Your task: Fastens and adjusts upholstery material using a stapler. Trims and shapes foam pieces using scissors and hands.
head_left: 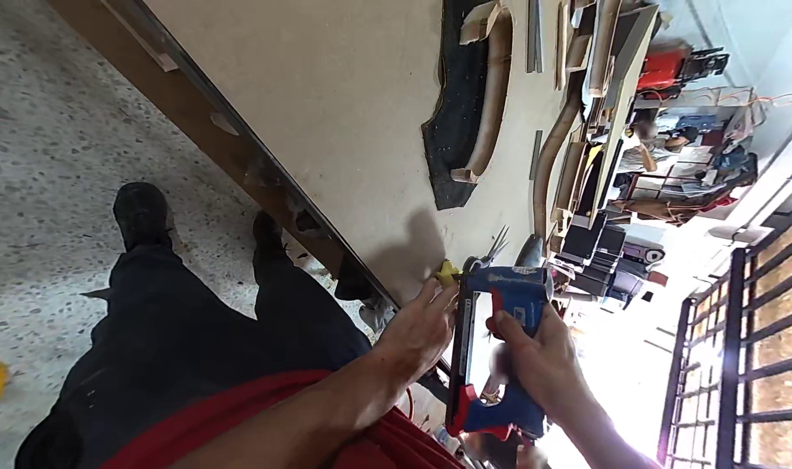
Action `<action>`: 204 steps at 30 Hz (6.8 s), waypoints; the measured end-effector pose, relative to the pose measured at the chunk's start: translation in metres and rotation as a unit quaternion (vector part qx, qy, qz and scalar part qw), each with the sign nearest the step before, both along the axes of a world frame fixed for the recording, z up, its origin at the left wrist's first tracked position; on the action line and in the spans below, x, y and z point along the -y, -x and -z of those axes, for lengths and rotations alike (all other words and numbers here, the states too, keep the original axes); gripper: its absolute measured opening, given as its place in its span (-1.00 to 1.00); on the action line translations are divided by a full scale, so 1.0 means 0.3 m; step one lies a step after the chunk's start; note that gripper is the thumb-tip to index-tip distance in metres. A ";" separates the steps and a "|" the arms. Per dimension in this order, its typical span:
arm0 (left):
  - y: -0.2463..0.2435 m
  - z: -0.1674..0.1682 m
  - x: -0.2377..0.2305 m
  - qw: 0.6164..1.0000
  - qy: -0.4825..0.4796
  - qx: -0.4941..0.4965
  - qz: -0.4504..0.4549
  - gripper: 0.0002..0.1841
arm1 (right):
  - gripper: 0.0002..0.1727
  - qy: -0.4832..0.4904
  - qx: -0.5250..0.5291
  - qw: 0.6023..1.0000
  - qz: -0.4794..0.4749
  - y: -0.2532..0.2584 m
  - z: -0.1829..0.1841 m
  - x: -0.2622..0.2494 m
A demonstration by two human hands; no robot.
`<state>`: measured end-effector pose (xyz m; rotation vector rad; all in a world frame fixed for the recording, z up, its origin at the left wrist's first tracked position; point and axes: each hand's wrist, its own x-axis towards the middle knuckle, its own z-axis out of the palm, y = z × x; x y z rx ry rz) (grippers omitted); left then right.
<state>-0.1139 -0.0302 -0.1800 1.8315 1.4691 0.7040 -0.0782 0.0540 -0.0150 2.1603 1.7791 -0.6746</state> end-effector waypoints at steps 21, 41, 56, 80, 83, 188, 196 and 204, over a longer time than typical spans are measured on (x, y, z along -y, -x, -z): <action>-0.014 0.007 0.012 0.999 -0.030 -0.013 -0.031 -0.57 | -0.66 0.079 -0.078 0.993 0.049 -0.056 -0.035 -0.090; -0.034 0.046 0.021 0.991 -0.107 -0.031 -0.079 -0.61 | -0.74 0.235 0.150 0.960 0.022 0.169 -0.016 -0.344; -0.048 0.070 0.030 0.977 -0.153 -0.096 -0.114 -0.60 | -0.72 0.266 0.142 0.953 0.027 0.182 -0.004 -0.384; -0.058 0.080 0.038 0.977 -0.155 -0.068 -0.128 -0.61 | -0.75 0.302 0.165 0.939 0.007 0.238 0.024 -0.423; -0.054 0.081 0.037 0.978 -0.151 -0.071 -0.122 -0.61 | -0.76 0.312 0.162 0.936 0.006 0.236 0.027 -0.432; 0.212 -0.535 -0.148 0.977 -0.083 0.167 0.101 -0.79 | -0.63 0.214 -0.764 0.604 0.072 -0.311 0.113 -0.098; 0.200 -0.529 -0.150 0.978 -0.098 0.159 0.095 -0.80 | -0.64 0.171 -0.748 0.641 0.029 -0.329 0.097 -0.104; 0.148 -0.523 -0.140 0.985 -0.119 0.043 0.115 -0.71 | -0.88 0.211 -0.787 0.561 0.148 -0.314 0.130 -0.062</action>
